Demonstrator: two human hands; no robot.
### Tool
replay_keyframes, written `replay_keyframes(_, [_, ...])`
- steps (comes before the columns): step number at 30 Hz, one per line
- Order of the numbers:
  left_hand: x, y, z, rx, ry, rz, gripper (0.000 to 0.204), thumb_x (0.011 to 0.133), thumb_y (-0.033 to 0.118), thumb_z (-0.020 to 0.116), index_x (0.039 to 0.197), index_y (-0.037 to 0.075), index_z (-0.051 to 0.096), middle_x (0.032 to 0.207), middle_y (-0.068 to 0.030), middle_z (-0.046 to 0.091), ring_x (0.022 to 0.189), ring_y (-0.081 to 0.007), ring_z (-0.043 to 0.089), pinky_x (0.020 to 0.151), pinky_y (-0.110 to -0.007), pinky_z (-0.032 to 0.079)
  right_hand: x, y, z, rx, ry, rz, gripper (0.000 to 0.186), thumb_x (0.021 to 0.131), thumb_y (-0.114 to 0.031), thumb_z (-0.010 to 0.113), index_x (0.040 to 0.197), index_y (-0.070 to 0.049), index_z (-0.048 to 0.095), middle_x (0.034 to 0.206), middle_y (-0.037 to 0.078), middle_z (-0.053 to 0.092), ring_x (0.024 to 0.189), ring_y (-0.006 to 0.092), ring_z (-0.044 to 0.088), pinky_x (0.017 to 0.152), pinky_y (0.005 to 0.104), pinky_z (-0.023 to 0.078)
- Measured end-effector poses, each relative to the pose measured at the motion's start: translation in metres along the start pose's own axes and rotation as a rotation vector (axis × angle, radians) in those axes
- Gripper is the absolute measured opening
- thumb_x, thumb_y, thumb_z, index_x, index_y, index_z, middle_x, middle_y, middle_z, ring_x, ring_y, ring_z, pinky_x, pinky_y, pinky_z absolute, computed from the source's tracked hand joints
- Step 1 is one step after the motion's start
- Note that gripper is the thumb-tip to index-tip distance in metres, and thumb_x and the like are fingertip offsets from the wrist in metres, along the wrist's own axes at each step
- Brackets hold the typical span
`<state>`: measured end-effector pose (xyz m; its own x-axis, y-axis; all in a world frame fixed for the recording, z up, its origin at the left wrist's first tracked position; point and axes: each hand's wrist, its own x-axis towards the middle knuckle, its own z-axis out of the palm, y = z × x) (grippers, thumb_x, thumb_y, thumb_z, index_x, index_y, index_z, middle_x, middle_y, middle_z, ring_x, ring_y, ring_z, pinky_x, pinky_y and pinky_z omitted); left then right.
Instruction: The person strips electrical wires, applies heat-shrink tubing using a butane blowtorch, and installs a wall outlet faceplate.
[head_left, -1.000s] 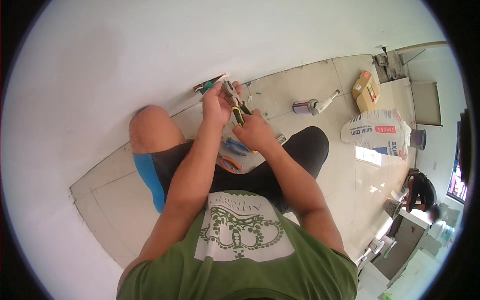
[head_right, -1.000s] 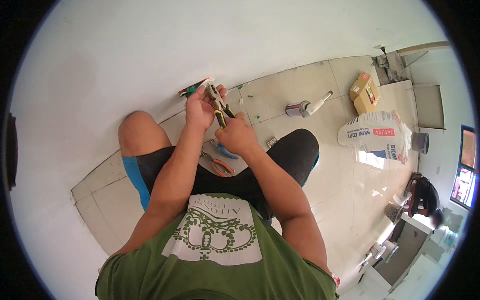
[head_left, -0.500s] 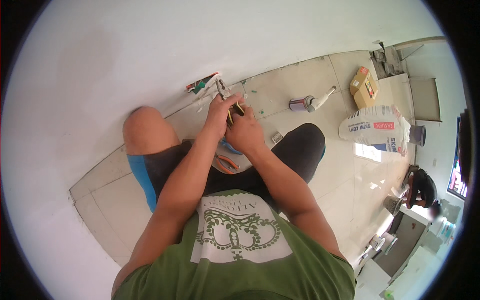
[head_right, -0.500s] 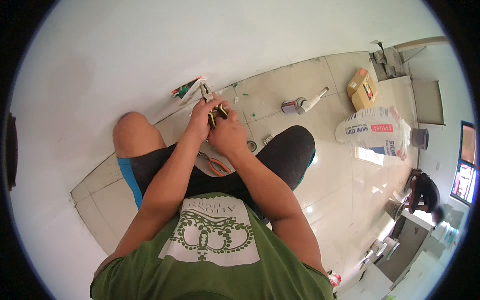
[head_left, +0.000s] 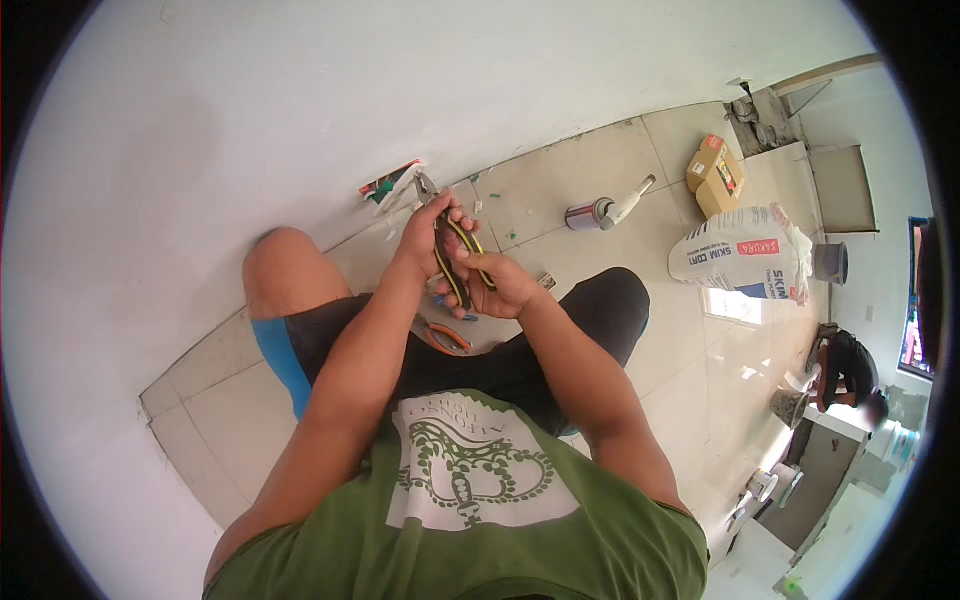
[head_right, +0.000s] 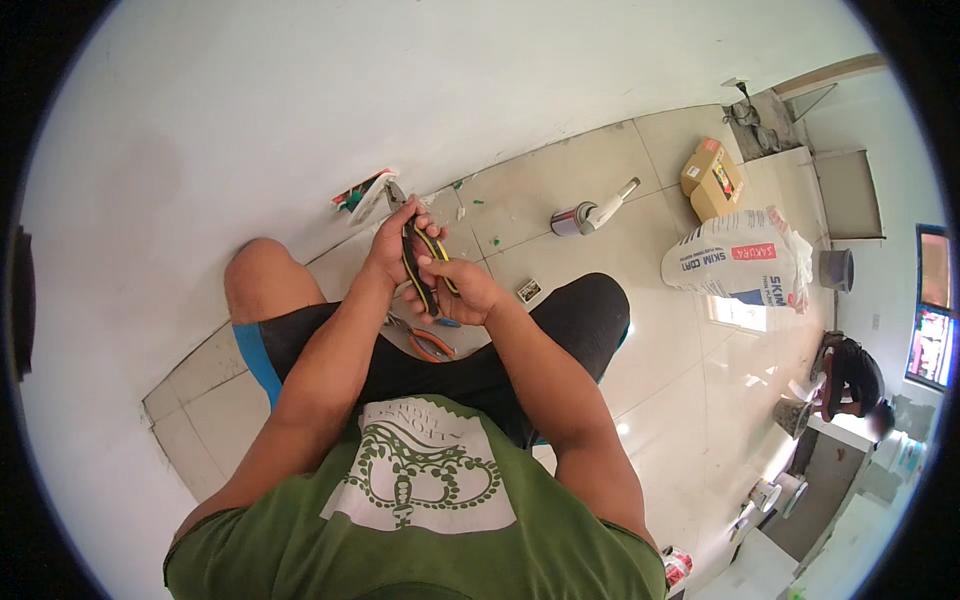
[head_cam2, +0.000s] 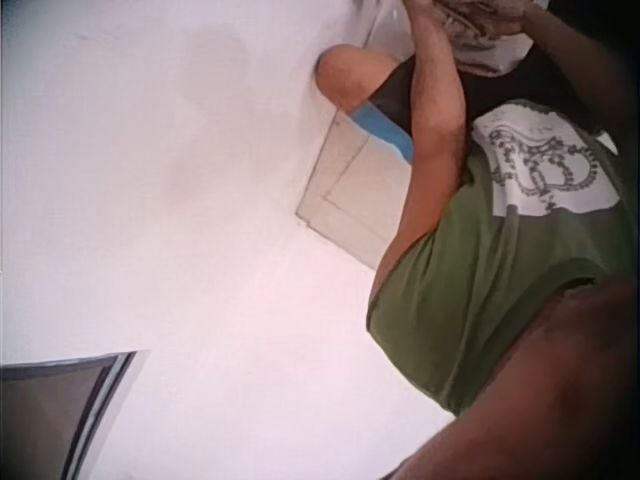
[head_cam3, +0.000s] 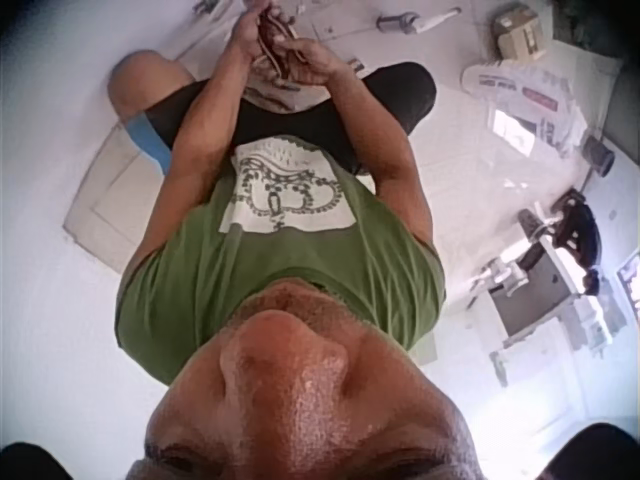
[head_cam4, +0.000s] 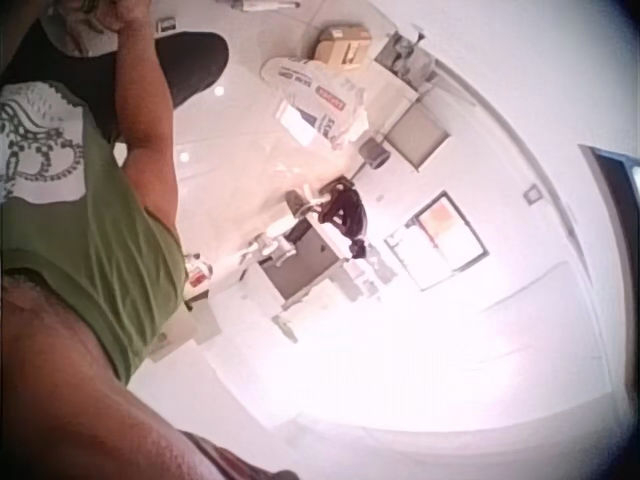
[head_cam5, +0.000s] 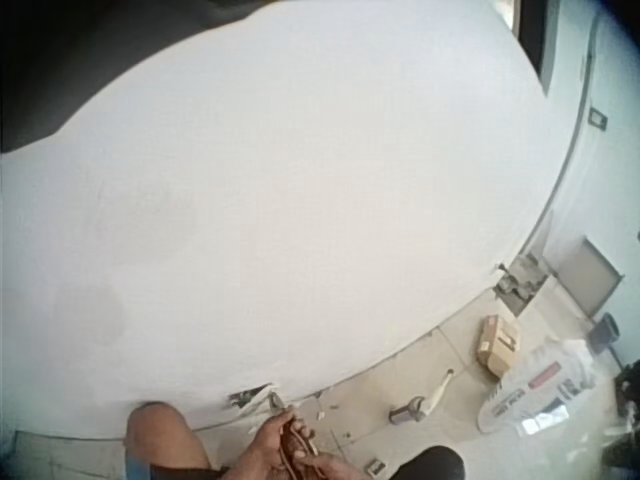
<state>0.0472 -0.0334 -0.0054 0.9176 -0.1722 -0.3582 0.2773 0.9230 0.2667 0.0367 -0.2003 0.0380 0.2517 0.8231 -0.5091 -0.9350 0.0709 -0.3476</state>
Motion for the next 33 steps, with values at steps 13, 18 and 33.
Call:
replay_keyframes(13, [0.000, -0.005, 0.015, 0.192, 0.336, 0.000, 0.024, 0.097, 0.028, 0.065, 0.087, 0.007, 0.059, 0.077, -0.0041, 0.056, 0.074, -0.0205, 0.061, 0.076, -0.043, 0.057, -0.010, 0.020, 0.042, -1.584, 0.912, -0.385, 0.030, 0.090, -0.032, 0.066, 0.101, -0.005, 0.060, 0.107, 0.023, 0.061, 0.091, 0.0406, 0.065, 0.077, 0.0477, 0.056])
replay_keyframes(18, [0.002, -0.010, 0.014, -0.028, 0.054, 0.020, 0.026, 0.099, 0.031, 0.062, 0.085, 0.010, 0.056, 0.075, -0.0015, 0.055, 0.073, -0.0190, 0.059, 0.078, -0.042, 0.055, -0.023, 0.007, 0.014, -0.256, 0.676, -0.574, 0.025, 0.094, -0.029, 0.065, 0.101, -0.006, 0.058, 0.108, 0.018, 0.063, 0.096, 0.0344, 0.069, 0.075, 0.0461, 0.059])
replay_keyframes(33, [0.000, 0.005, 0.034, 0.387, 0.445, 0.038, 0.027, 0.097, 0.031, 0.066, 0.088, 0.007, 0.057, 0.074, -0.0040, 0.056, 0.069, -0.0195, 0.060, 0.075, -0.040, 0.058, -0.016, 0.033, 0.042, -1.570, 0.874, -0.450, 0.034, 0.091, -0.027, 0.069, 0.106, 0.000, 0.054, 0.101, 0.020, 0.056, 0.091, 0.0387, 0.064, 0.078, 0.0419, 0.055])
